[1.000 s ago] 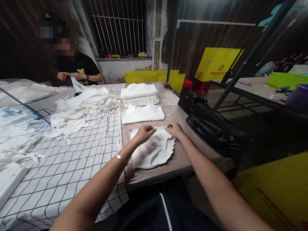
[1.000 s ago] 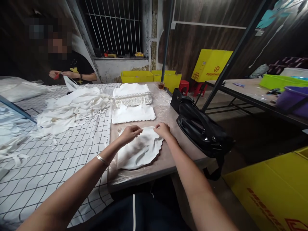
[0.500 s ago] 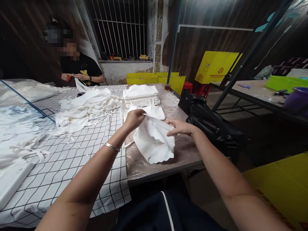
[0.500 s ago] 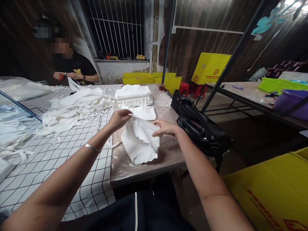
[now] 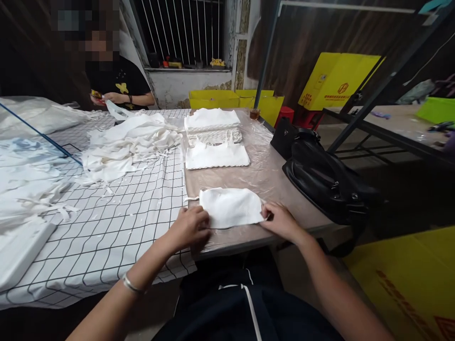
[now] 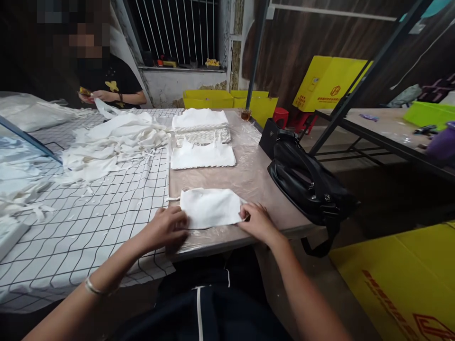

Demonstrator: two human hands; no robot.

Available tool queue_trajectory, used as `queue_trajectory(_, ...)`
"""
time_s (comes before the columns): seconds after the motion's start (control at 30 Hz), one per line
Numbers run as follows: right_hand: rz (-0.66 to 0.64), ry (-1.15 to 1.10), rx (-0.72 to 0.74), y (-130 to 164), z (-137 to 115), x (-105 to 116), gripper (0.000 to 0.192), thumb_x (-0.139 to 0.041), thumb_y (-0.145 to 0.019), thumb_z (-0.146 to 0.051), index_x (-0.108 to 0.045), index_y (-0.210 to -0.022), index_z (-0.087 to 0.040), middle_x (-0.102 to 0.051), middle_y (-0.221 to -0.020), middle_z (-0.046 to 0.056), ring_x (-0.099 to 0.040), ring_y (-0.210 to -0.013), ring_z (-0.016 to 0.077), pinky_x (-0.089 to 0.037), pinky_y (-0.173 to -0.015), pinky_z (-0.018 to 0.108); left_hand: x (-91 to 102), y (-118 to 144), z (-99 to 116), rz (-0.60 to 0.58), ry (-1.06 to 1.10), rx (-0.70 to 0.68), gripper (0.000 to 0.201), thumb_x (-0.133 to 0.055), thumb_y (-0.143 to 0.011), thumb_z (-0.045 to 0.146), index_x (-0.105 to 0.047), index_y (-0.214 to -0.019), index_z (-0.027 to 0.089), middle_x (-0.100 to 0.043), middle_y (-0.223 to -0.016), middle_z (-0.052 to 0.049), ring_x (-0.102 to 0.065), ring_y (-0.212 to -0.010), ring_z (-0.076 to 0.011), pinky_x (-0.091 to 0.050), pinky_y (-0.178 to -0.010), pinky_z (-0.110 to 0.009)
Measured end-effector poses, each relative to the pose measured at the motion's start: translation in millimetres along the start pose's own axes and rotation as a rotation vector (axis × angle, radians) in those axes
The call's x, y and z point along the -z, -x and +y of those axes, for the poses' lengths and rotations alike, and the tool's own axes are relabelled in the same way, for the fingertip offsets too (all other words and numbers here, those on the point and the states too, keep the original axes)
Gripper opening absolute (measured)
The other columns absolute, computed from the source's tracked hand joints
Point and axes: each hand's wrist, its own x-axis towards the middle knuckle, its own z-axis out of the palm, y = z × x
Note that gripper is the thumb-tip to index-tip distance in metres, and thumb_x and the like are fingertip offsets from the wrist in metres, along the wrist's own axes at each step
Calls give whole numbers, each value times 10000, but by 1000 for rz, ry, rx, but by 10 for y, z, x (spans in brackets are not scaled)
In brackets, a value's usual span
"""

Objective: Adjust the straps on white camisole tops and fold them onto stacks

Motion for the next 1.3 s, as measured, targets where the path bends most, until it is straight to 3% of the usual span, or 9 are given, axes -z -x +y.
queue_trajectory(0.07, -142, -178, -18, 9, 23, 125, 232, -747, -637, -375, -583, -696, -221, -601, -788, 15, -502, -703, 176, -406, -662, 292, 61, 15, -40, -10, 186, 4, 190, -614, -811, 387, -657, -864, 209, -629, -915, -50, -575, -802, -197, -439, -768, -334)
queue_trajectory(0.2, -98, -332, -28, -342, -101, 196, 278, -711, -713, -461, -617, -769, -205, -595, -751, 12, -461, -627, 141, -405, -598, 272, 118, -360, -86, 189, 254, 15, 206, -597, -835, 377, -680, -834, 190, -639, -913, -77, -586, -873, -218, -457, -802, -344)
queue_trajectory(0.33, -297, -221, 36, -746, -250, -17, 210, -759, -641, -315, -650, -775, -196, -637, -817, 15, -547, -731, 160, -436, -668, 278, -48, -777, 11, -36, 347, -62, 192, -567, -843, 307, -703, -819, 174, -665, -849, -70, -605, -774, -183, -460, -726, -288)
queue_trajectory(0.43, -433, -74, -10, -878, -281, -111, 226, -815, -547, -249, -671, -712, -196, -640, -757, 2, -558, -725, 169, -417, -649, 272, -177, -918, 85, -73, 380, -72, 253, -614, -800, 287, -705, -1008, 175, -685, -1006, -82, -625, -869, -197, -460, -782, -291)
queue_trajectory(0.57, -536, -368, -30, -933, -361, 43, 273, -816, -595, -377, -642, -654, -175, -592, -640, -16, -521, -623, 128, -395, -581, 243, -142, -975, 126, -150, 466, -17, 302, -725, -699, 333, -707, -954, 173, -674, -813, -31, -600, -747, -182, -449, -673, -269)
queue_trajectory(0.7, -525, -709, 42, -1028, -540, 358, 353, -840, -626, -386, -604, -776, -171, -588, -681, -34, -520, -607, 92, -412, -580, 205, 227, -1014, 181, -195, 783, -36, 346, -740, -691, 477, -661, -733, 143, -592, -653, 3, -526, -620, -127, -407, -575, -229)
queue_trajectory(0.97, -919, -602, 113, -1254, -872, 458, 424, -867, -614, -373, -670, -905, -135, -665, -843, 18, -622, -797, 163, -493, -774, 296, 1215, -1072, 380, -67, 839, -152, 412, -807, -666, 459, -564, -617, 130, -479, -580, 36, -451, -541, -67, -362, -504, -191)
queue_trajectory(1.17, -540, -718, 198, -1462, -966, 758, 412, -880, -562, -462, -634, -678, -153, -596, -729, -9, -549, -698, 123, -444, -681, 253, 1810, -907, 224, -58, 654, -21, 373, -834, -605, 438, -659, -722, 130, -602, -668, -1, -545, -597, -101, -417, -520, -198)
queue_trajectory(1.3, -447, -744, 215, -1566, -1056, 1113, 524, -899, -470, -505, -523, -614, -170, -507, -612, -52, -474, -601, 94, -370, -583, 220, 2124, -735, 32, -70, 459, 90, 358, -820, -580, 450, -657, -676, 146, -584, -601, 8, -529, -553, -106, -381, -484, -196)
